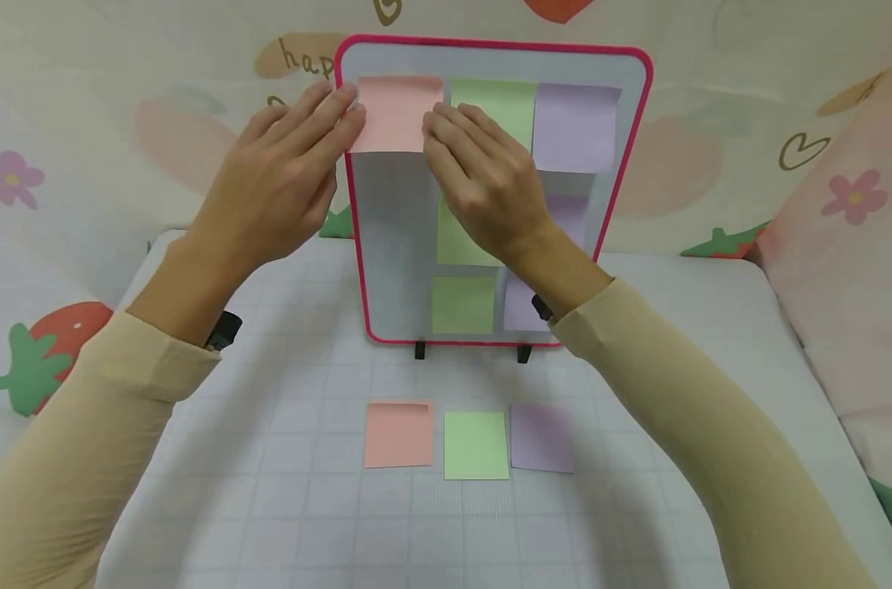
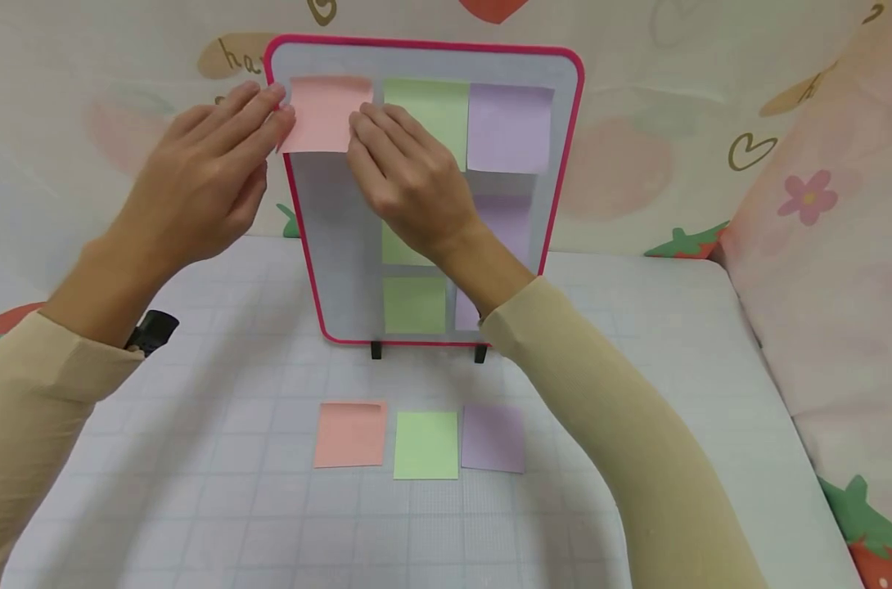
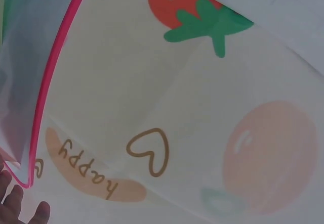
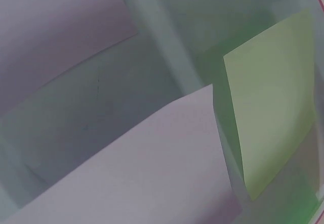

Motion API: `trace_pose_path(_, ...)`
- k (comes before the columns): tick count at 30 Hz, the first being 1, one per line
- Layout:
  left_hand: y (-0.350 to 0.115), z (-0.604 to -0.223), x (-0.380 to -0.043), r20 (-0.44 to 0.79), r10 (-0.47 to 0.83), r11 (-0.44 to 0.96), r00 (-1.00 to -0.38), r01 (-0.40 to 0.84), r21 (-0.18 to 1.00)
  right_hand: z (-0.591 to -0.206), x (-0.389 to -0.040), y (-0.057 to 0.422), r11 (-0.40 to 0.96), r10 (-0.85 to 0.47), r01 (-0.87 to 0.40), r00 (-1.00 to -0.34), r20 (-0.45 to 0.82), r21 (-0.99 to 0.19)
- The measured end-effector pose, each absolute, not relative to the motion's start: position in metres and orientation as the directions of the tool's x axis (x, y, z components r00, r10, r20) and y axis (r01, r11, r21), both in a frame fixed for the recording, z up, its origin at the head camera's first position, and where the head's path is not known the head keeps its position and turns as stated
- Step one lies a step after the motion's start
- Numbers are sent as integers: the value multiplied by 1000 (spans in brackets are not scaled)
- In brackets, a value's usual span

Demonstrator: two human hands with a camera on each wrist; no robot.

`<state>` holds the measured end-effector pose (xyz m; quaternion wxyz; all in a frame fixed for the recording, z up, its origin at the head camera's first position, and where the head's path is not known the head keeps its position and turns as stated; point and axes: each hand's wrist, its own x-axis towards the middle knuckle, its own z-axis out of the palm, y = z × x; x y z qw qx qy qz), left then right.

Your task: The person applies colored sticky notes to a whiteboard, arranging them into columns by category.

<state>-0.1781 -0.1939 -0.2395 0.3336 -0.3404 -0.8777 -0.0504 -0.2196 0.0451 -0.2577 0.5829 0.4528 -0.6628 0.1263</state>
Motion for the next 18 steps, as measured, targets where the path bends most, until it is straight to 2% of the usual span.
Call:
trace_pose_path(7, -190, -236, -185, 600, 561, 773, -570, 620, -135, -257, -220, 46, 566, -469, -740, 72, 880, 362)
trace_pose_path(18, -189, -232, -189, 522, 564, 803, -640, 572, -166, -257, -223, 48, 564, -496, -741, 50, 867, 365)
